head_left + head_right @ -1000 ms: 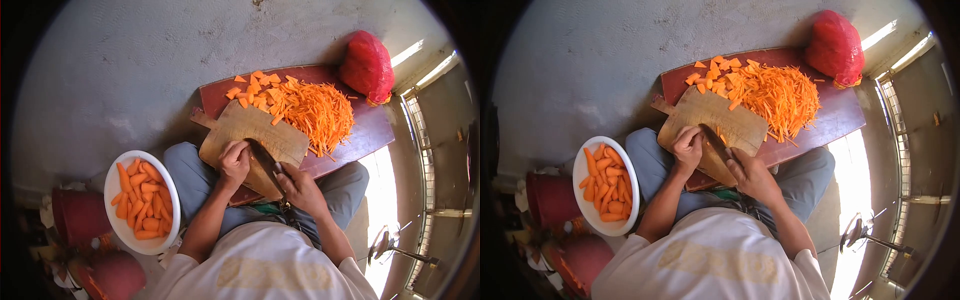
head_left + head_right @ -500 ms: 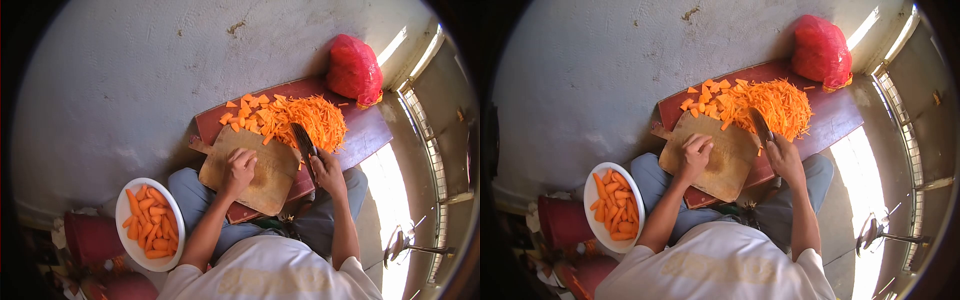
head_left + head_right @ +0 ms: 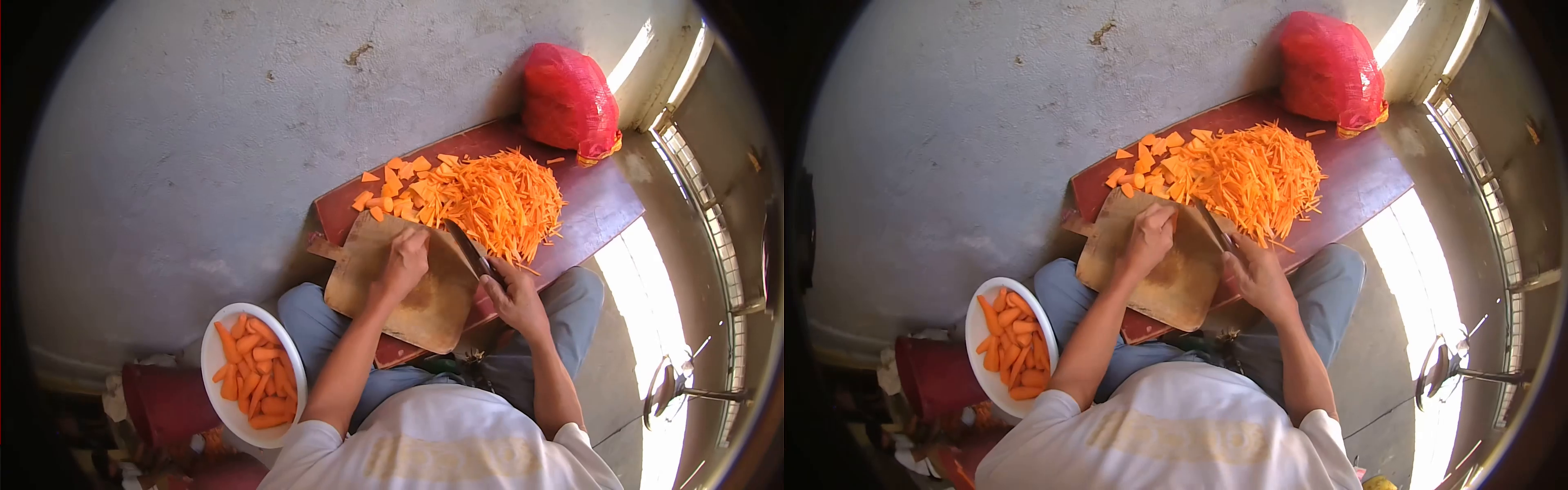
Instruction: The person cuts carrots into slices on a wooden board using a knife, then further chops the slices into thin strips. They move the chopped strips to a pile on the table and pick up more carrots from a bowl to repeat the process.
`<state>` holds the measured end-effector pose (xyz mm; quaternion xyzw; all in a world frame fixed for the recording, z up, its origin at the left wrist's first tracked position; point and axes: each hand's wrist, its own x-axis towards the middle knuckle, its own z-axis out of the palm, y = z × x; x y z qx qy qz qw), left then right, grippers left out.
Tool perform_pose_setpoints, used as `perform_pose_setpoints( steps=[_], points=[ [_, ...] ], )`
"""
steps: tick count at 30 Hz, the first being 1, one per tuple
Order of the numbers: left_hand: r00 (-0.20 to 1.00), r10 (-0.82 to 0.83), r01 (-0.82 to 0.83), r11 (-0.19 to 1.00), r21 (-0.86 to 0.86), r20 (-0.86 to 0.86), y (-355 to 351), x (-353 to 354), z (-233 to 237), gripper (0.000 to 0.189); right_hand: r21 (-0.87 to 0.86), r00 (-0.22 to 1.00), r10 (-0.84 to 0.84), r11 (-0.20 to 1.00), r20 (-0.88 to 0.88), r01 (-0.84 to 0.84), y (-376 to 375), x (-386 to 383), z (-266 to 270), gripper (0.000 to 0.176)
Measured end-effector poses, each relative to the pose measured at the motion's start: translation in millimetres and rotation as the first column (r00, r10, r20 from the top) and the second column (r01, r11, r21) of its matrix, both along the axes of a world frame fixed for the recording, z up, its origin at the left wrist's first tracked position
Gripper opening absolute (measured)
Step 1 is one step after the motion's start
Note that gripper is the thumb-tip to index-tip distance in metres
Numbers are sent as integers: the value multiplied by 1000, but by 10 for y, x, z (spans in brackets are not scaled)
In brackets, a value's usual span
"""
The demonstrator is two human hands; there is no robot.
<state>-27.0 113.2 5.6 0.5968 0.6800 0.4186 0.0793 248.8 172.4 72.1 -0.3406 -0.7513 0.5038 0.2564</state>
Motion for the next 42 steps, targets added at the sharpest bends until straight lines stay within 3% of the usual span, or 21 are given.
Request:
perform_pose_setpoints(
  steps=[2, 3, 8, 9, 12, 13, 16, 18, 22, 24, 32, 37, 42],
  points=[
    [997, 50, -51, 999, 8, 56, -303, 169, 88, 21, -31, 997, 37, 999, 70, -35, -84, -37, 233, 35],
    [995, 57, -58, 998, 2, 81, -429, 260, 138, 20, 92, 995, 77, 992, 58, -82, -86, -56, 199, 37],
    [979, 100, -93, 994, -50, 176, -664, 375, 245, 29, 189, 946, 142, 961, 292, -202, -169, -279, 373, 35],
    [984, 118, -121, 992, 20, 130, -614, 345, 299, 22, 219, 932, 143, 950, 334, -225, -182, -304, 394, 35],
    [995, 68, -70, 997, 20, 74, -517, 132, 272, 14, 322, 919, 254, 880, 301, -348, -165, -324, 362, 37],
    [994, 49, -59, 993, 101, 96, -507, 131, 293, 9, 293, 917, 271, 887, 294, -356, -170, -313, 386, 37],
    [980, 106, -96, 993, -71, 167, -674, 184, 389, 10, 195, 928, 277, 924, 250, -328, -193, -283, 446, 38],
    [970, 80, -75, 997, -30, 229, -730, 222, 415, 10, 100, 953, 220, 965, 207, -244, -239, -271, 428, 38],
    [952, 45, -22, 997, -80, 303, -825, 286, 393, 13, 158, 950, 201, 957, 240, -242, -329, -375, 377, 33],
    [976, 26, -23, 1000, -18, 216, -834, 280, 327, 18, 139, 941, 283, 940, 186, -310, -383, -407, 410, 33],
    [986, 86, -69, 991, 118, -142, -888, 252, 113, 26, 39, 928, 290, 951, 234, -307, -479, -307, 606, 36],
    [989, 31, -10, 991, 136, -147, -894, 186, 60, 32, 74, 929, 316, 939, 194, -335, -546, -266, 528, 40],
    [988, 11, 5, 995, 103, -155, -878, 177, 95, 33, 101, 906, 326, 926, 269, -363, -662, -265, 609, 39]
  ],
)
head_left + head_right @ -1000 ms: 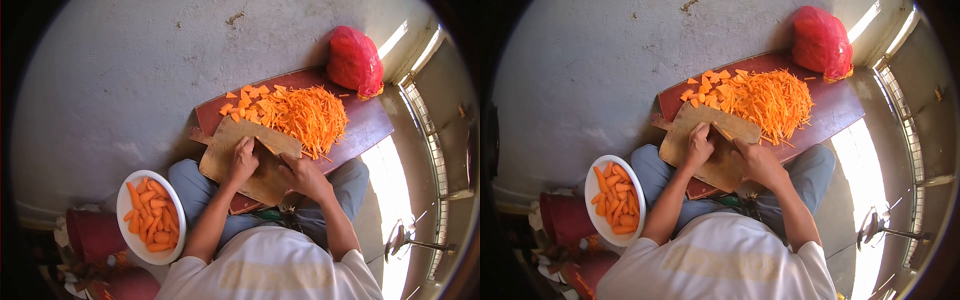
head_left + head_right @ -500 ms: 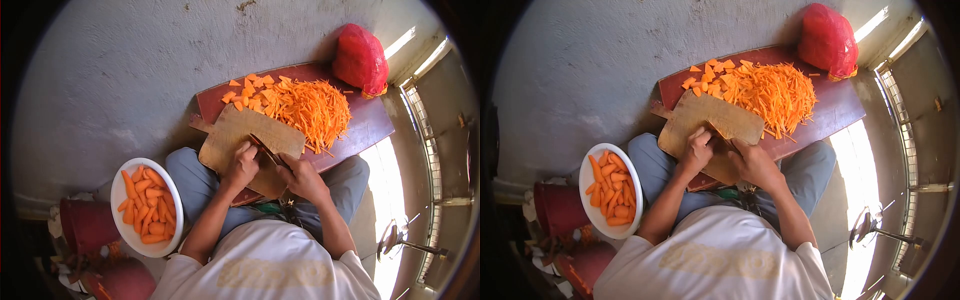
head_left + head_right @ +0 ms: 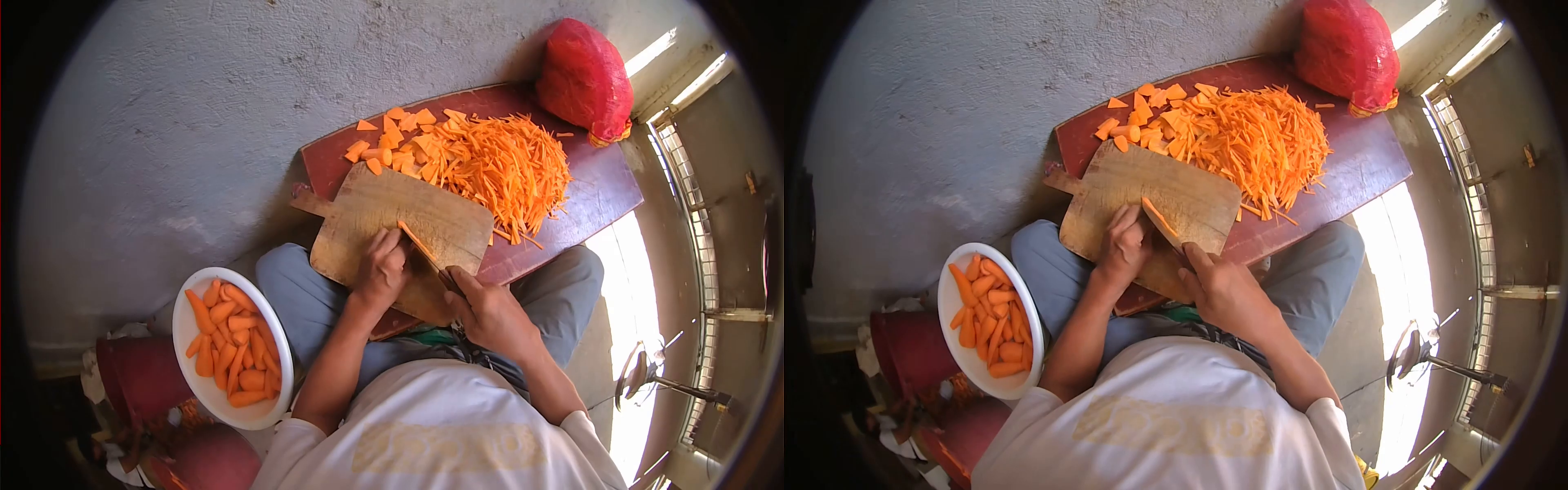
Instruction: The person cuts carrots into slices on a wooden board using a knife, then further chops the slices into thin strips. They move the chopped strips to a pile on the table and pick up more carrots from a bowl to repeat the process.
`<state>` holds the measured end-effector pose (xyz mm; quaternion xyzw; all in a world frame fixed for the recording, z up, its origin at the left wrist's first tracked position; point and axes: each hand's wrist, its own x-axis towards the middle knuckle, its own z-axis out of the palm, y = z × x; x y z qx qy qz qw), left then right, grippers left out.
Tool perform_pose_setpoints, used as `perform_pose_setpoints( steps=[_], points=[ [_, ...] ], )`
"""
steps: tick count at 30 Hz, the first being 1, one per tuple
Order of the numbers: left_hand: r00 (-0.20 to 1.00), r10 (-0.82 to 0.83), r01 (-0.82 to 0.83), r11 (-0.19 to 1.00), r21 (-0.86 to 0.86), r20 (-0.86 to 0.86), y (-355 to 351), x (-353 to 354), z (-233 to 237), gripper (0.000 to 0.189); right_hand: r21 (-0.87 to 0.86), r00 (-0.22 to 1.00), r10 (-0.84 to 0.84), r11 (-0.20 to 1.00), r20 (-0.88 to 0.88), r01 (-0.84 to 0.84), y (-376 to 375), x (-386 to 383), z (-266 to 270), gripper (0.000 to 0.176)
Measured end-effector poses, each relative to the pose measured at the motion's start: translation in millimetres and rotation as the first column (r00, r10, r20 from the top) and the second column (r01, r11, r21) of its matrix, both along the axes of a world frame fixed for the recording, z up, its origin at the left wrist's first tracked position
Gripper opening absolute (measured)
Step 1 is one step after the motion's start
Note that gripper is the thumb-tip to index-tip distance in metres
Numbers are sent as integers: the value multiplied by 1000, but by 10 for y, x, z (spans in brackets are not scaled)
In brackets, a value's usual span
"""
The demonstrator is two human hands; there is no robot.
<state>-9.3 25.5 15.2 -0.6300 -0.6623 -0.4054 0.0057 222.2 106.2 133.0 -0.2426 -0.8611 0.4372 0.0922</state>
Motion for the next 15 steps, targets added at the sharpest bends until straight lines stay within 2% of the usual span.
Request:
perform_pose_setpoints(
  steps=[4, 8, 15],
  points=[
    [1000, -7, 6, 999, 32, 30, 20, 12, 88, 32, -1, 999, 3, 1000, 52, -3, 31, -152, -32, 36],
    [999, 3, -5, 999, 51, 32, 0, -1, 60, 31, 41, 999, 14, 999, -38, -12, 187, -449, -259, 34],
    [997, 25, -33, 993, 115, 76, 30, 29, 67, 27, -10, 1000, -10, 1000, -15, 10, 79, -249, -112, 35]
  ],
)
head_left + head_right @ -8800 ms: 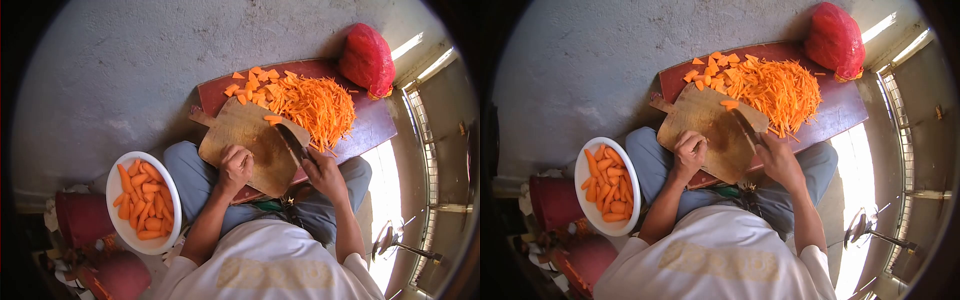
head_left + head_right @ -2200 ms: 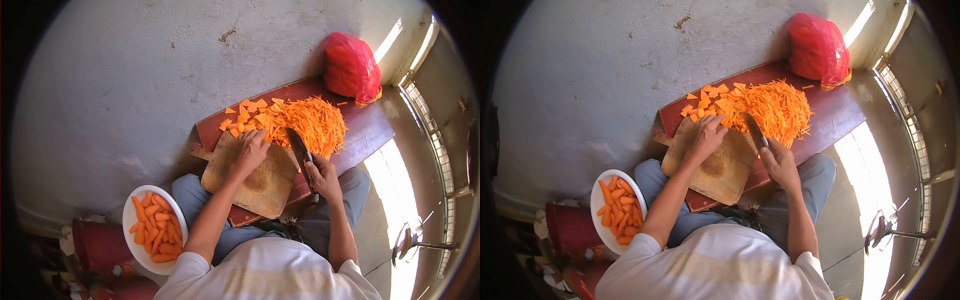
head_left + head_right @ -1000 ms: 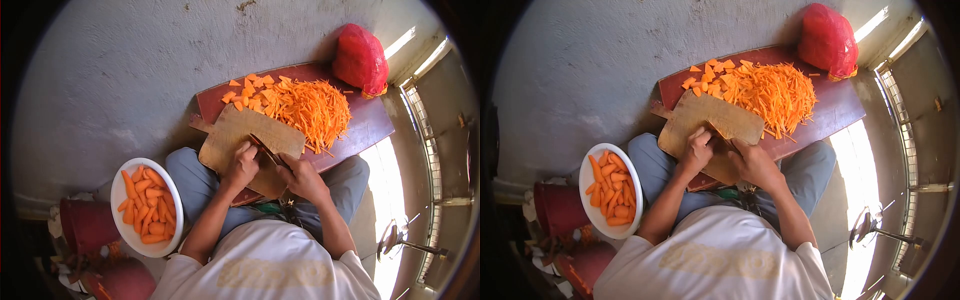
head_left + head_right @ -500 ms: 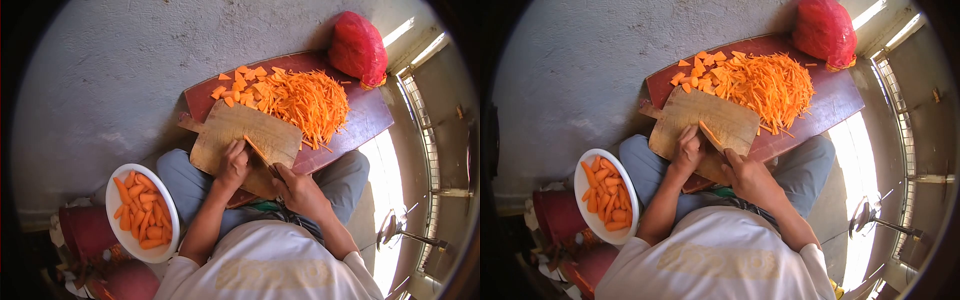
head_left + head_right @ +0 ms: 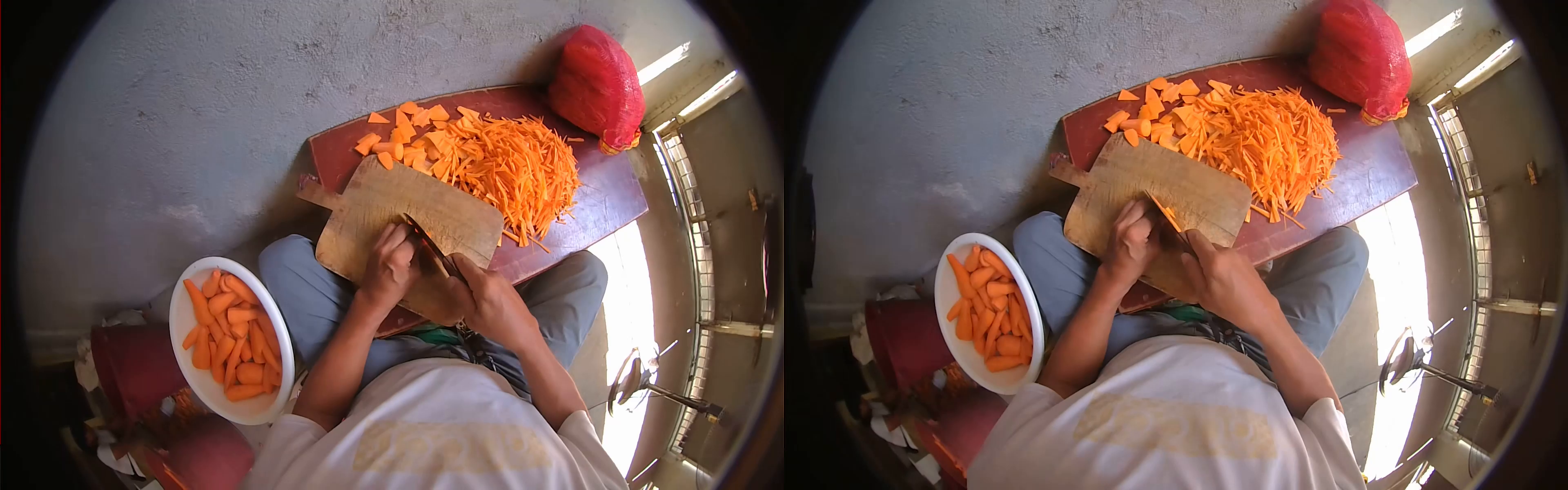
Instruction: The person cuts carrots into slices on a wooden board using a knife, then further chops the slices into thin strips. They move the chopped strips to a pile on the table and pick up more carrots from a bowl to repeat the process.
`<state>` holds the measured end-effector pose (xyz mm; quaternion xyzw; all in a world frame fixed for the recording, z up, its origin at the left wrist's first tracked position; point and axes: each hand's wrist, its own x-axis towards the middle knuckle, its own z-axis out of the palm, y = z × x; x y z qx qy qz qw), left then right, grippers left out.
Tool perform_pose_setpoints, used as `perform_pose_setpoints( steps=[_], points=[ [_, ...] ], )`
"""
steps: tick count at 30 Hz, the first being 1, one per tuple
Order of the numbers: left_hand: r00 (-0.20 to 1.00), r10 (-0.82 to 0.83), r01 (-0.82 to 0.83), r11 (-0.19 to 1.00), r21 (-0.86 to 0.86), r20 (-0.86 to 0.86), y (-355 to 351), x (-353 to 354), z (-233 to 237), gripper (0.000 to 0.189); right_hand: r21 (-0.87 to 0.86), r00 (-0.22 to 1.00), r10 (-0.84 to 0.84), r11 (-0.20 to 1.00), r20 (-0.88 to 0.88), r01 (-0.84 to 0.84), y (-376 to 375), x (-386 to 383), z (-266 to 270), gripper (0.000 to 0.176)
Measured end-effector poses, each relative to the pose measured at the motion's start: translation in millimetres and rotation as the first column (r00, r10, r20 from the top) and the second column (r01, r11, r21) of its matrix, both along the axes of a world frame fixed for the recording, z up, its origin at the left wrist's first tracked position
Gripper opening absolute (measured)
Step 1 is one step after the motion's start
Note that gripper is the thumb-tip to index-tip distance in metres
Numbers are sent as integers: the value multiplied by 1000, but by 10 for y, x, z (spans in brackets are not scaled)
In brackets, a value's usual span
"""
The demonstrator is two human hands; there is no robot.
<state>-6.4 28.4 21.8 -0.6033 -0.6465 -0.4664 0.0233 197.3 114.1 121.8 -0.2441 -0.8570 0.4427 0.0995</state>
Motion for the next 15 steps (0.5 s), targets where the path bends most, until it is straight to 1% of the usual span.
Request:
perform_pose_setpoints(
  steps=[1, 4, 7, 10, 13, 14, 15],
  points=[
    [1000, -6, 6, 1000, 18, 6, 20, 2, 24, 26, -6, 1000, -5, 1000, 4, 5, -9, 3, -22, 36],
    [1000, -20, 20, 1000, -12, 3, -11, 0, 74, 22, 30, 1000, -23, 999, -17, 23, 62, -167, -150, 34],
    [1000, 4, -3, 999, -44, 27, -6, -9, -12, 18, 28, 990, -21, 999, -141, 25, 203, -235, -220, 31],
    [997, 47, -46, 999, -25, 61, -12, -15, -69, 14, -15, 988, -110, 994, -108, 110, 203, -121, -137, 30],
    [979, 100, -99, 995, -15, 175, -25, 7, -86, 12, 0, 993, -110, 994, -41, 111, 139, 12, -26, 33],
    [976, 105, -102, 995, -23, 191, -27, 5, -76, 12, -34, 995, -85, 996, -49, 84, 104, 22, 23, 35],
    [973, 107, -103, 994, -31, 206, -28, 7, -59, 11, -18, 996, -60, 998, -58, 59, 86, 27, -15, 35]
  ],
)
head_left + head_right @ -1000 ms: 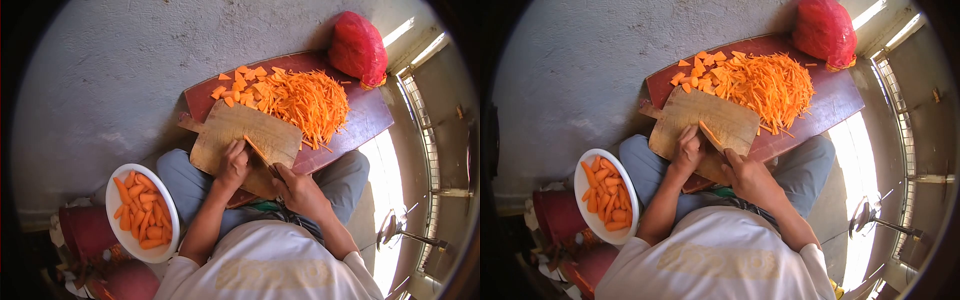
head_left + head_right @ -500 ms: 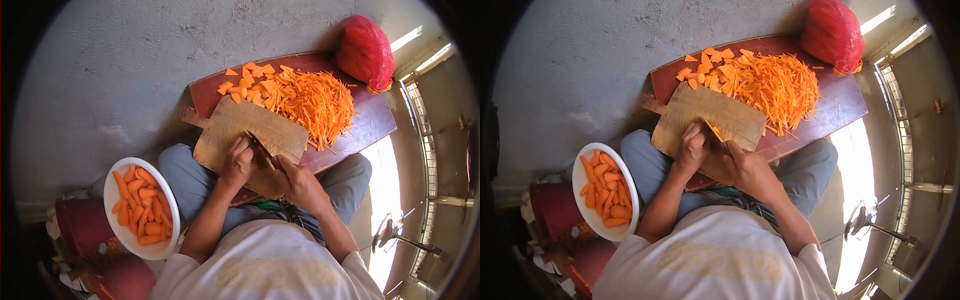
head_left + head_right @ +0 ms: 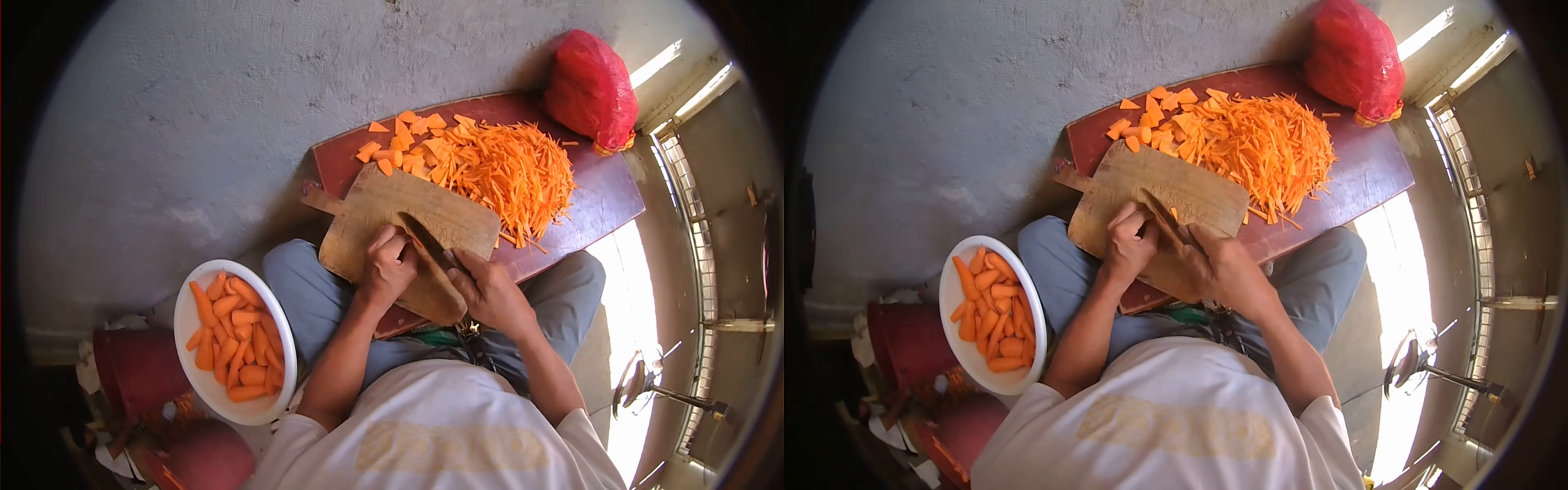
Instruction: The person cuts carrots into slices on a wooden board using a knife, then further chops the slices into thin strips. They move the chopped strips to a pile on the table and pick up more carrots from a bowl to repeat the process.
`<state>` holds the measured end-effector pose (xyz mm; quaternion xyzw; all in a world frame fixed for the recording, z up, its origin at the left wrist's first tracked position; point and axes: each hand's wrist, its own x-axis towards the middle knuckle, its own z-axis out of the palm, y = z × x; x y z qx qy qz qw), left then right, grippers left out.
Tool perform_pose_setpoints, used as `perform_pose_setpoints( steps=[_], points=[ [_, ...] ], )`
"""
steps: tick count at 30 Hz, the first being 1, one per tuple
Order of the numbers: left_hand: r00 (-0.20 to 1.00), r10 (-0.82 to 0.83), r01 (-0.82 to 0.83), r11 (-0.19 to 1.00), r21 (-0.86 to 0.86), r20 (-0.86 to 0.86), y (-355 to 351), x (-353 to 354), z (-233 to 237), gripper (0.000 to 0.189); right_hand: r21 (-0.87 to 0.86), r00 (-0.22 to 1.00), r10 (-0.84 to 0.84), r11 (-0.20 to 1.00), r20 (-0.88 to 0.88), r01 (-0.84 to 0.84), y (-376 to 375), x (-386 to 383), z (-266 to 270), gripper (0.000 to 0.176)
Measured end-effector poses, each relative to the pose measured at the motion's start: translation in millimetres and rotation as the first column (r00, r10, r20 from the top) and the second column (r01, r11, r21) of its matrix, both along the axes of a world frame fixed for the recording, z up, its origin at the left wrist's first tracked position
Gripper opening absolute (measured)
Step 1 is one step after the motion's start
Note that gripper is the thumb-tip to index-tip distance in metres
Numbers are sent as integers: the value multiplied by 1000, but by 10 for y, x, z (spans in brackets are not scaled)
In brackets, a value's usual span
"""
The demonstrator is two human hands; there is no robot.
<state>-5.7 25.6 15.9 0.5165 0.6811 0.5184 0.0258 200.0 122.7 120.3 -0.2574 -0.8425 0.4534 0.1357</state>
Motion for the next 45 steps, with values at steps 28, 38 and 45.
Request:
perform_pose_setpoints(
  steps=[28, 38, 45],
  points=[
    [959, 77, -216, 821, -528, -273, 1318, -1306, 109, 51, -253, 982, -156, 959, -109, 125, 180, 224, -208, 36],
    [961, 141, -243, 842, -481, -237, 1352, -1115, 152, 55, -120, 986, -119, 987, -114, 105, 190, 225, -238, 36],
    [978, 161, -129, 967, -220, 133, 1394, -1349, 118, 60, -136, 987, -121, 985, -105, 107, 172, 208, -141, 30]
  ],
)
